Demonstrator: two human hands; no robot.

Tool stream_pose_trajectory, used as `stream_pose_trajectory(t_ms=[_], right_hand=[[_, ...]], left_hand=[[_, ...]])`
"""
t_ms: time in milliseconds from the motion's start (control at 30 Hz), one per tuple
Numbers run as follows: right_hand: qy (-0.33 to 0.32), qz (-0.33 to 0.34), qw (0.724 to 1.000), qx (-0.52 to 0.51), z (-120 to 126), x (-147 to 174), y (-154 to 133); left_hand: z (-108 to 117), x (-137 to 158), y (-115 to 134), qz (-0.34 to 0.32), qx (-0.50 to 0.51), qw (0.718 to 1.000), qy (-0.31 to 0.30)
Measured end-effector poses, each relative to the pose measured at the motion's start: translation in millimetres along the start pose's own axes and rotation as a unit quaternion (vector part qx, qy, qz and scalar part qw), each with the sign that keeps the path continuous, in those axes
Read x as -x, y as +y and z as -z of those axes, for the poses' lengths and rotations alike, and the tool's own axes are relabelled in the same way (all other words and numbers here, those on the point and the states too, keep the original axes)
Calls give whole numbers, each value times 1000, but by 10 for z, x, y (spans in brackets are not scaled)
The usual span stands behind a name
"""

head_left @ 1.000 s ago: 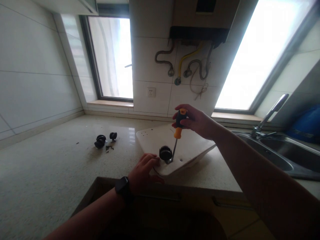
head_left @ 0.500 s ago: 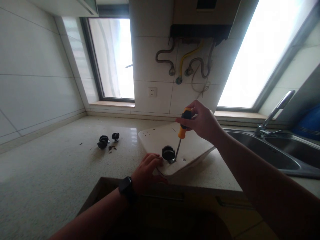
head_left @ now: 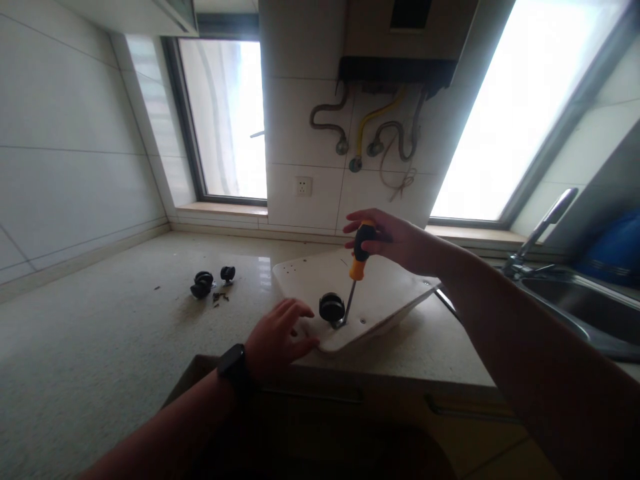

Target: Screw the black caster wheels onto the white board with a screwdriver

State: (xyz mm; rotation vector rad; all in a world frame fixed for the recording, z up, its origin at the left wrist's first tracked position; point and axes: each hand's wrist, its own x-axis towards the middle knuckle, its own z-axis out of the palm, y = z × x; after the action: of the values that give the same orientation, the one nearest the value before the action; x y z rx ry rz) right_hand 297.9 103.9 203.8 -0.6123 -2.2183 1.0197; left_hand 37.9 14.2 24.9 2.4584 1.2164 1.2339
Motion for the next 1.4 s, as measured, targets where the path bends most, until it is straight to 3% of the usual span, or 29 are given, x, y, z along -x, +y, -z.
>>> stream_pose_trajectory(t_ms=[100,233,367,500,767,967,1100,1233,1300,1400], right_hand=[[9,-4,1000,-7,32,-1,-9],[30,-19,999,-4,10,-11,-46],[42,-34,998,22,-3,-5,-90],[56,-38,995,73,-27,10,-127],[88,-31,972,217,-166,22,-277],[132,-32,948,289,-270,3,-289],[122,-18,966,225,-272,-18,-207],[39,22,998,42,-208,-17,-159],[8,29,999,-14,-170,-20,-140],[21,23,999,-29,-144,-39,-121]], left_hand=[[174,-124,130,63,-41,995,61],[268,-421,346,58,-7,996,72],[117,-767,480,67,121,990,38],[-68,-999,513,109,170,979,17],[-84,-1030,584,156,165,972,69],[-81,-1056,591,162,274,945,67],[-55,-1053,564,151,284,945,56],[-34,-1054,537,132,287,948,37],[-32,-1062,519,125,305,944,27],[-37,-1080,484,118,362,924,7]])
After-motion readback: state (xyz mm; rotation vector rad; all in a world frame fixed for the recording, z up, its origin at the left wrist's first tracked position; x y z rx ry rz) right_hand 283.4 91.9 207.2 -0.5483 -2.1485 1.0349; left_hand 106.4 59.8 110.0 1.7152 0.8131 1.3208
